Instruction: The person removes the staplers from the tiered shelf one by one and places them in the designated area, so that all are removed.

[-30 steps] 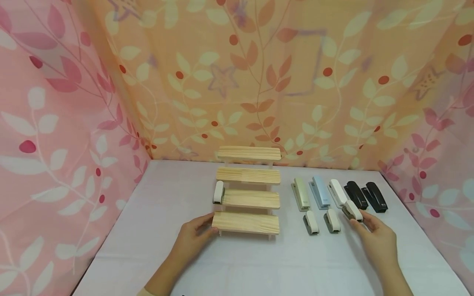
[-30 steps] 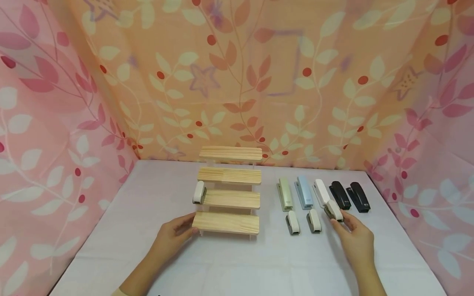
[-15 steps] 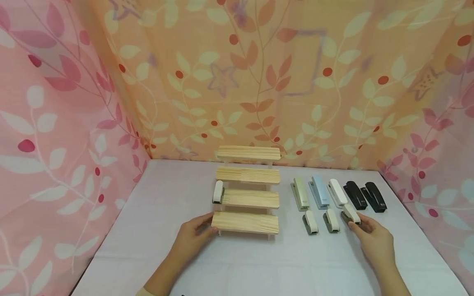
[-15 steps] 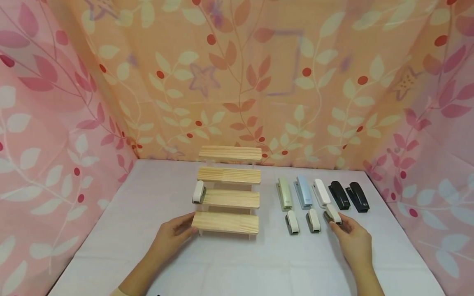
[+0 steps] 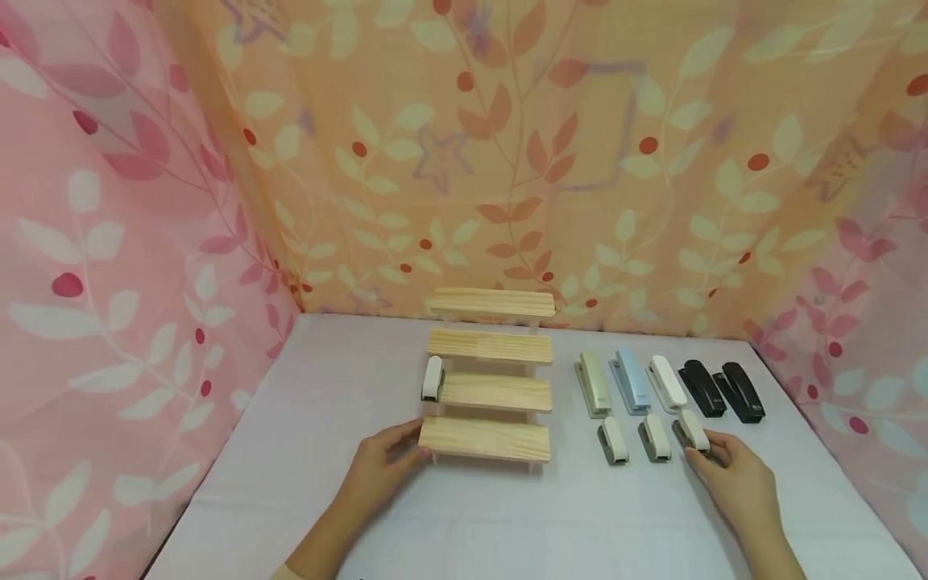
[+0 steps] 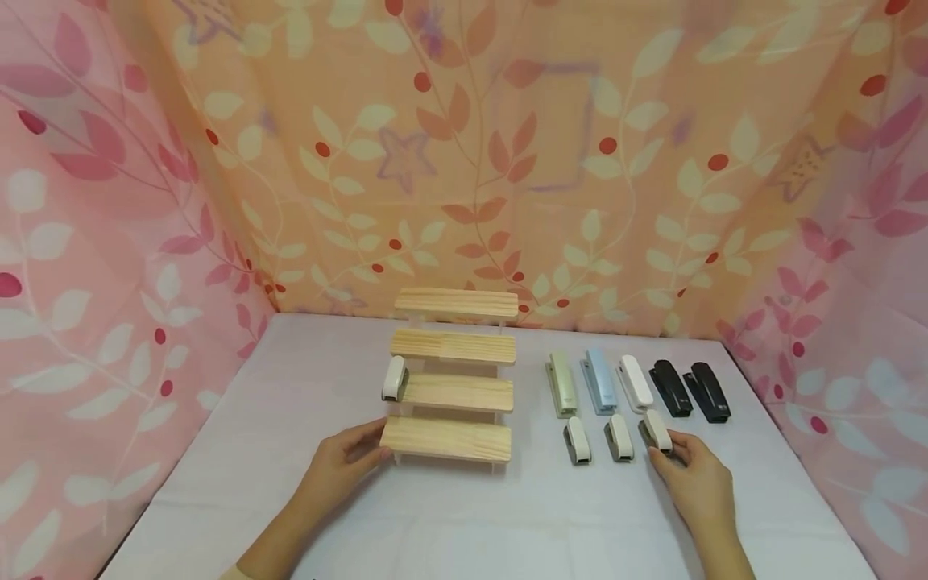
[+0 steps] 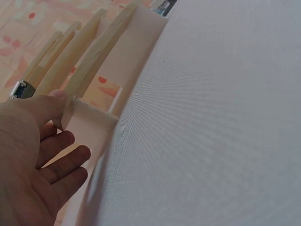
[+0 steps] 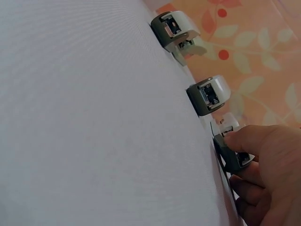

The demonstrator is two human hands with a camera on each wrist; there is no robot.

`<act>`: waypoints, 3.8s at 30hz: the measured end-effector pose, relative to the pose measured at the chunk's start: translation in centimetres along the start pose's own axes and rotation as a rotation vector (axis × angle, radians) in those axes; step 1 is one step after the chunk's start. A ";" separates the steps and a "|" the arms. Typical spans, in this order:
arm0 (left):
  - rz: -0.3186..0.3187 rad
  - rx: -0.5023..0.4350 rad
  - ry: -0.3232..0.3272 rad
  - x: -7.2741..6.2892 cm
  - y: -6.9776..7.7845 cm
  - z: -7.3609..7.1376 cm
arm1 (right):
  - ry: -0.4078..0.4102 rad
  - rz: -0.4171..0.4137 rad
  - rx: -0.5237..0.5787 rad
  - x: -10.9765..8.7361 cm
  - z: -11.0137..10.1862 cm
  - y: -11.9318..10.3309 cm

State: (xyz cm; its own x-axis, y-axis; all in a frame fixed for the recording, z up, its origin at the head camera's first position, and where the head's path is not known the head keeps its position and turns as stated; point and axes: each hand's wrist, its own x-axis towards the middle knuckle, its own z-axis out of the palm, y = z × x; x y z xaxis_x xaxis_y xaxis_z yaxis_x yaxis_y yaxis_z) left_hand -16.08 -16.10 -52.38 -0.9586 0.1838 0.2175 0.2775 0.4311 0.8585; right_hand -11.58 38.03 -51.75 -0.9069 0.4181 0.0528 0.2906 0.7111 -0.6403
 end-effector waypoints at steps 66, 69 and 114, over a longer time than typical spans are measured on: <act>0.025 0.033 -0.016 0.0 -0.1 0.0 | -0.091 -0.563 0.352 -5.8 4.0 -26.3; 0.019 0.032 -0.017 0.0 -0.1 0.0 | -0.113 -0.577 0.369 -6.0 4.9 -27.5; 0.060 0.046 0.006 0.1 -0.2 0.0 | -0.157 -0.592 0.250 -8.8 16.1 -31.7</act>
State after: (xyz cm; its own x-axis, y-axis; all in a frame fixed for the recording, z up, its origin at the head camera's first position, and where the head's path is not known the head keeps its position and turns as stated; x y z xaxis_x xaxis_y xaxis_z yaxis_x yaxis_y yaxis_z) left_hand -16.26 -16.19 -52.54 -0.9403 0.2059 0.2709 0.3373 0.4597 0.8215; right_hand -17.75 2.72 -44.23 -0.9310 -0.1036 0.3500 -0.3327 0.6353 -0.6970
